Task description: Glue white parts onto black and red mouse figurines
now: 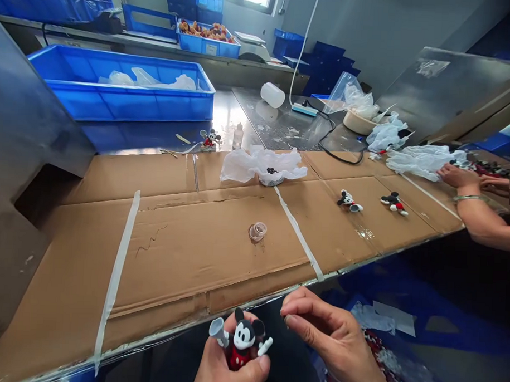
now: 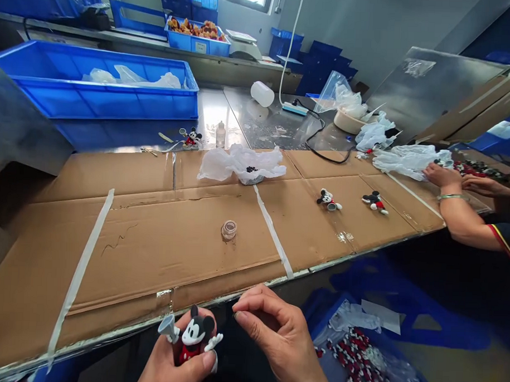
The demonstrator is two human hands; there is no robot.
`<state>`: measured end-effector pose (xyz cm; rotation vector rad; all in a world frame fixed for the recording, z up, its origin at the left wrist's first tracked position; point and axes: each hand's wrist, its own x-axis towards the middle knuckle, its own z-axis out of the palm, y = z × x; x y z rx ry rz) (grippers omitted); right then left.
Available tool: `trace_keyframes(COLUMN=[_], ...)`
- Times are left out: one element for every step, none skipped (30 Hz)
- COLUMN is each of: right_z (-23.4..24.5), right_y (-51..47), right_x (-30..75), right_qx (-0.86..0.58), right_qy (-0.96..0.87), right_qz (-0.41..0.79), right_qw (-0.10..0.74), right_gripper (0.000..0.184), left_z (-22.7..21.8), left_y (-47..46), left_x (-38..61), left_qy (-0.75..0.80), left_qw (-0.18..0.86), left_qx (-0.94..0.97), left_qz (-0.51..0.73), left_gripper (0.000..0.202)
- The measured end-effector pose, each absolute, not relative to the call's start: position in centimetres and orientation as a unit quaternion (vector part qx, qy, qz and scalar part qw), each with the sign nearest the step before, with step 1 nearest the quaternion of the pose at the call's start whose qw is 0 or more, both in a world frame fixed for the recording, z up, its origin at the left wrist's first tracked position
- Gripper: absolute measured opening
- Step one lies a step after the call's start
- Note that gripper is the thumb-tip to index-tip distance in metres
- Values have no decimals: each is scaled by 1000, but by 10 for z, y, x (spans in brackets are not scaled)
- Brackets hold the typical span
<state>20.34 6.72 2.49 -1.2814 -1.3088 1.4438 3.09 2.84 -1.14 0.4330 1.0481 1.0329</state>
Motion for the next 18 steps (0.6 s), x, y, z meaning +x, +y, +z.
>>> trace_keyframes(right_z=[24,23,21,21,20,20,20,20,20,21,21,21,20,20,19,18,17,17], right_y=[66,65,64,63,62,61,60,58,57,56,55,53,52,51,49,48,48,47], right_x=[203,203,203,202,202,201,200,199,199,198,197,196,195,194,193,192,191,190], right_qx=[-506,-507,-508,-508,-509,-507,-506,-505,-506,-508,-510,-513,-517,-519,-521,-521,-521,-520], right_qy=[-513,-509,-506,-503,-503,-507,-511,-515,-519,-522,-524,-525,-527,-529,-532,-534,-537,-540], right_qz=[576,582,586,589,589,589,586,583,579,576,573,571,567,563,558,553,549,547], right_qw=[386,381,378,376,375,373,373,373,373,371,370,368,366,365,368,372,373,372], right_gripper=[8,8,8,8,8,9,9,9,9,9,10,10,11,11,11,12,12,12], left_z=[-13,-15,-16,-17,-17,-16,-15,-14,-13,-13,-13,-13,-13,-13,-13,-12,-11,-9], left_y=[27,26,25,24,23,22,22,22,22,22,22,22,22,22,22,21,21,21], left_x=[31,32,33,36,38,41,43,45,47,48,49,50,50,50,50,50,50,50], left_qy=[460,451,451,458,473,491,507,519,525,524,520,515,510,506,502,501,502,503], left_qw=[727,723,708,688,668,652,642,637,634,631,627,623,619,615,610,605,600,597], left_qx=[205,220,237,249,249,235,212,183,155,134,118,103,92,86,88,96,108,120], left_qz=[466,475,489,505,518,527,535,540,546,555,567,580,591,599,607,612,613,613], left_gripper=[36,35,35,34,33,32,33,36,41,45,46,43,40,37,35,34,33,32])
